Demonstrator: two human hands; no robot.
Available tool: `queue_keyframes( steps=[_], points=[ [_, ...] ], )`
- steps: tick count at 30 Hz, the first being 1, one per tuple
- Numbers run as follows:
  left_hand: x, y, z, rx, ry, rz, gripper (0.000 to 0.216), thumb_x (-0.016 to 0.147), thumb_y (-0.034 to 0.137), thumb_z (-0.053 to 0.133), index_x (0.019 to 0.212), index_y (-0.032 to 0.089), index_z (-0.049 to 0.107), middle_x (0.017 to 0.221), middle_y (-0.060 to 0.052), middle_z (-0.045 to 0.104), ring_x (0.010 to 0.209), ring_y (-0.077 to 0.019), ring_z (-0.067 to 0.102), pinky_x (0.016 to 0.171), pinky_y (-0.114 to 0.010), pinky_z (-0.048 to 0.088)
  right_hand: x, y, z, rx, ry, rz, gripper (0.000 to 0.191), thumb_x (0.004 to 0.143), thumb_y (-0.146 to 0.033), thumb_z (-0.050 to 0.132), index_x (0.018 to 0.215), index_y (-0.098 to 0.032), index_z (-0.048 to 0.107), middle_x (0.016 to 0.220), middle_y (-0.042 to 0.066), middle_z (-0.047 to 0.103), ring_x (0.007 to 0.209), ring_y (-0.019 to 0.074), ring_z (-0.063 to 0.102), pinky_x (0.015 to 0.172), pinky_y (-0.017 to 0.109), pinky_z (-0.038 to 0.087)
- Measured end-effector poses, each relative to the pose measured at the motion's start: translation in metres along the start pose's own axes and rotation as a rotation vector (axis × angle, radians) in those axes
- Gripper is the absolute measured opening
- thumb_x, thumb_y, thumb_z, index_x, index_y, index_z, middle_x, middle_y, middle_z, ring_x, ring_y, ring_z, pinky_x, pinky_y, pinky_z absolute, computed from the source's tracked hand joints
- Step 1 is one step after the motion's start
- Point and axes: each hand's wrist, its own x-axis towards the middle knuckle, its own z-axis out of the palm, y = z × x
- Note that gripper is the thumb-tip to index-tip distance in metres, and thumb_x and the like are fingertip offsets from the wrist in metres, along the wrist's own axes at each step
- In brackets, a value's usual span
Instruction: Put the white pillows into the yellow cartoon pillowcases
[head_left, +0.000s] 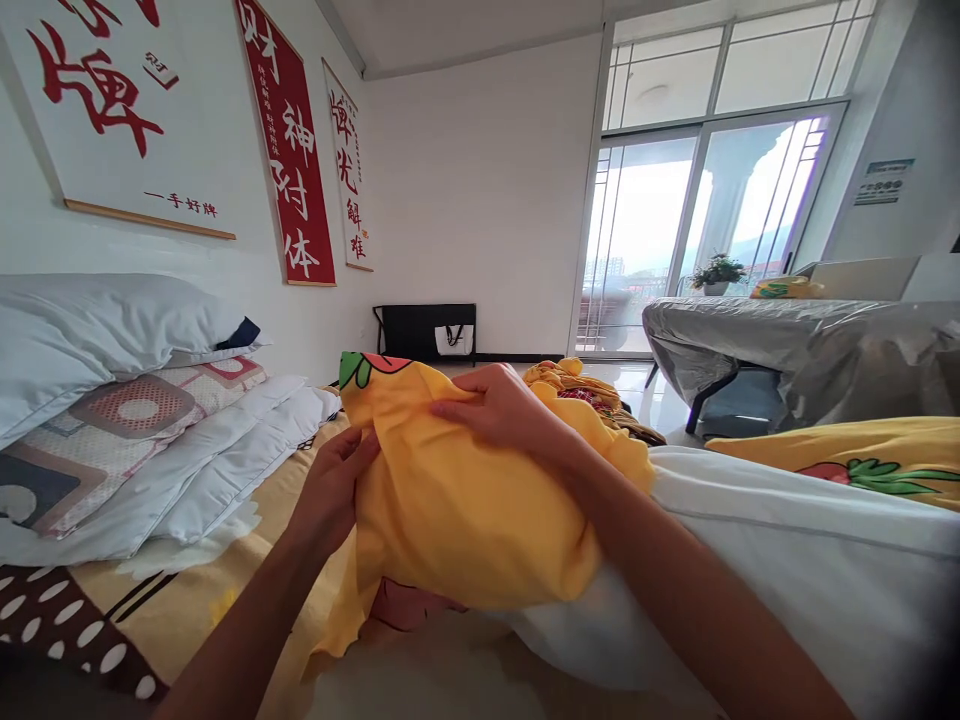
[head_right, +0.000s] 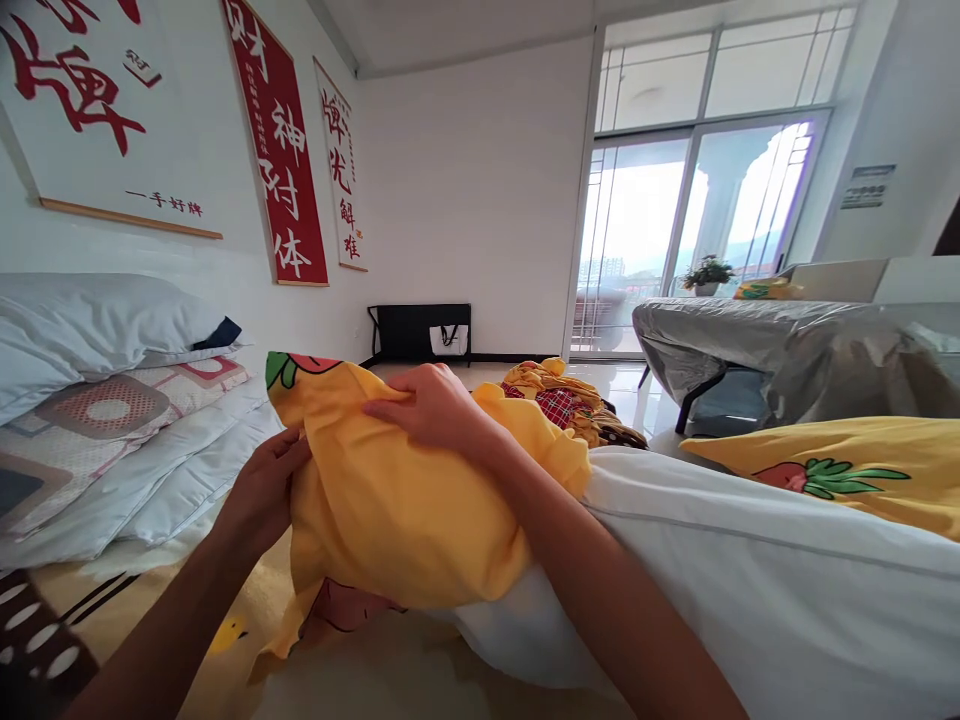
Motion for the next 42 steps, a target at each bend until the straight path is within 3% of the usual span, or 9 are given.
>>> queue_keyframes(
  steps=[5,8,12,17,21,23,30,36,42],
  points=[
    [-0.007,-0.001,0.003,0.263,0.083,0.225,0.028,0.069,0.044,0.072,0.076,0.017,0.067,0.064,0.0,0.062,0.064,-0.0145,0.055,0.053,-0.02,0.043,0.002,-0.004,0.007,-0.089,-0.003,-0.216,0.039,0.084,-0.039,0.058,0.057,-0.018,0.038,0.077,0.0,0.049,0.074,0.0122,0.043,0.072,0.026,0.032],
    [-0.014,0.0,0.007,0.466,0.148,0.358,0.028,0.076,0.041,0.064,0.062,0.017,0.06,0.055,0.002,0.051,0.055,-0.0114,0.043,0.047,-0.02,0.033,0.003,-0.009,0.012,-0.146,-0.182,-0.254,0.029,0.087,-0.036,0.056,0.066,-0.018,0.049,0.08,0.001,0.055,0.08,0.0151,0.048,0.085,0.033,0.032],
    [-0.021,0.0,0.008,0.607,0.183,0.432,0.032,0.078,0.037,0.061,0.055,0.018,0.05,0.051,0.003,0.041,0.051,-0.0107,0.034,0.045,-0.022,0.026,0.005,-0.014,0.018,-0.188,-0.342,-0.258,0.019,0.084,-0.03,0.059,0.07,-0.018,0.054,0.075,0.0,0.057,0.073,0.0145,0.048,0.084,0.032,0.031],
    [-0.021,-0.004,-0.005,0.542,0.193,0.411,0.034,0.078,0.043,0.062,0.056,0.019,0.053,0.052,0.003,0.041,0.051,-0.0109,0.035,0.045,-0.022,0.027,0.006,-0.009,0.022,-0.205,-0.237,-0.258,0.016,0.082,-0.018,0.053,0.065,-0.018,0.05,0.062,-0.003,0.051,0.061,0.0117,0.04,0.075,0.027,0.03],
    [-0.016,-0.011,-0.017,0.203,0.112,0.125,0.032,0.073,0.051,0.063,0.068,0.019,0.06,0.057,-0.001,0.055,0.055,-0.0155,0.049,0.048,-0.023,0.036,0.006,-0.004,0.026,-0.205,-0.144,-0.219,0.013,0.074,-0.015,0.051,0.063,-0.02,0.046,0.058,-0.004,0.046,0.057,0.0116,0.035,0.067,0.026,0.028],
    [-0.013,-0.012,-0.018,0.219,0.04,0.049,0.024,0.07,0.043,0.068,0.072,0.019,0.063,0.061,-0.002,0.06,0.061,-0.0178,0.054,0.051,-0.024,0.04,0.007,-0.003,0.029,-0.207,-0.111,-0.229,0.012,0.07,-0.012,0.049,0.063,-0.02,0.043,0.058,-0.004,0.045,0.057,0.0115,0.035,0.067,0.027,0.027],
    [-0.011,-0.001,0.0,0.506,-0.151,0.172,0.009,0.064,0.022,0.065,0.072,0.019,0.067,0.063,0.001,0.06,0.067,-0.0178,0.053,0.054,-0.022,0.039,0.0,-0.009,0.036,-0.232,0.037,-0.353,0.015,0.071,-0.009,0.043,0.062,-0.019,0.039,0.061,-0.004,0.048,0.058,0.0099,0.038,0.07,0.028,0.023],
    [-0.012,0.001,0.008,0.514,-0.118,0.2,0.012,0.064,0.022,0.058,0.073,0.018,0.065,0.059,0.004,0.051,0.058,-0.0122,0.042,0.049,-0.02,0.033,-0.005,-0.01,0.038,-0.333,0.106,-0.389,0.019,0.082,-0.012,0.042,0.064,-0.019,0.044,0.061,-0.003,0.051,0.058,0.0105,0.036,0.073,0.029,0.023],
    [-0.008,0.009,0.021,0.565,-0.042,0.285,0.005,0.055,0.018,0.061,0.054,0.018,0.056,0.055,0.004,0.048,0.054,-0.0099,0.033,0.048,-0.02,0.028,-0.005,-0.009,0.041,-0.365,0.117,-0.428,0.021,0.087,-0.013,0.039,0.07,-0.019,0.051,0.065,0.0,0.056,0.061,0.0118,0.041,0.076,0.029,0.024]
  ],
)
